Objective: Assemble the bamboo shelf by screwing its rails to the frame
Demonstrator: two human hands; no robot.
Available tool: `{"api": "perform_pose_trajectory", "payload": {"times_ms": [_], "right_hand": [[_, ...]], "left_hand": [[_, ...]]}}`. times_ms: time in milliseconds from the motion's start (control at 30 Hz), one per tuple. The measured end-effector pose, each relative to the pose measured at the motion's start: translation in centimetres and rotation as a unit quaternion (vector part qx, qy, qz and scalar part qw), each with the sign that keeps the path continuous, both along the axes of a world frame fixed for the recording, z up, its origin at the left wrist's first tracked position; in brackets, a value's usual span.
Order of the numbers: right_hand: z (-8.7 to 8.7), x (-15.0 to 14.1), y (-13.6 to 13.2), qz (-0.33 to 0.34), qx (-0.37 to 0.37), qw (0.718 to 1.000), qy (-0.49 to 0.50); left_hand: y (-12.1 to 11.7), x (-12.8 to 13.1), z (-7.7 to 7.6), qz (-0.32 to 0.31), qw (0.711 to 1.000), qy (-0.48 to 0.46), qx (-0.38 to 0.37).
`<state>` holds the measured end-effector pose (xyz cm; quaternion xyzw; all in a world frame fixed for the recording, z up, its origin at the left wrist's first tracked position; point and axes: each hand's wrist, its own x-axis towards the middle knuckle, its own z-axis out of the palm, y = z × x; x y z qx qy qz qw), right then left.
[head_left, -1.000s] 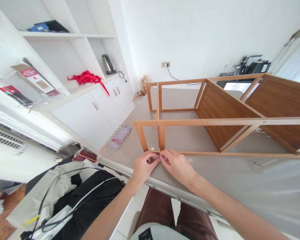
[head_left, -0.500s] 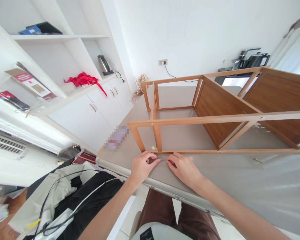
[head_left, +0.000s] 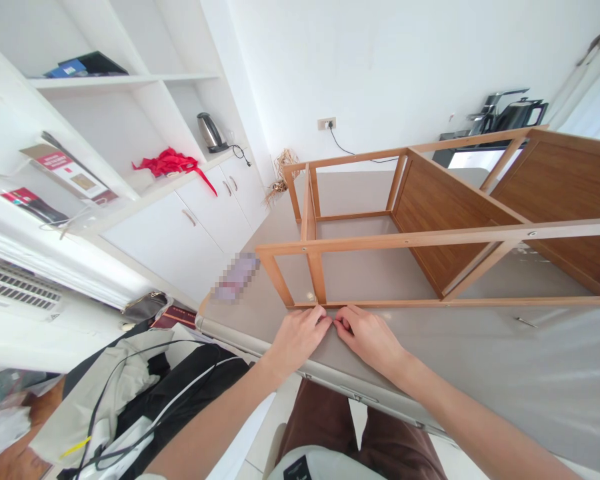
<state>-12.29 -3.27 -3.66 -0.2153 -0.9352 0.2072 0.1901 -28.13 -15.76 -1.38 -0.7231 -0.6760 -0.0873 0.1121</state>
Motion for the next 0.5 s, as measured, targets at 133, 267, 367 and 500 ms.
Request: {"api": "perform_pose_trajectory", "payload": {"times_ms": [133, 267, 367, 500], "right_hand": [[0.1, 0.1, 0.1, 0.018, 0.002, 1.0, -0.002], [0.2, 0.3, 0.2, 0.037, 0.013, 0.999, -0.006], [0.2, 0.4, 0.1, 0.048, 0.03, 0.998, -0.012], [0.3, 0.4, 0.1, 0.05, 0.031, 0.998, -0.015]], "left_hand": [[0.1, 0.2, 0.1, 0.017, 1.0, 0.011, -0.023], [0.1, 0.2, -0.5, 0.043, 0.998, -0.008, -0.034], [0.0, 0.1, -1.0, 0.052, 0.997, -0.029, -0.039], [-0.1, 0.0, -1.1, 0.056, 0.996, -0.061, -0.041]]}}
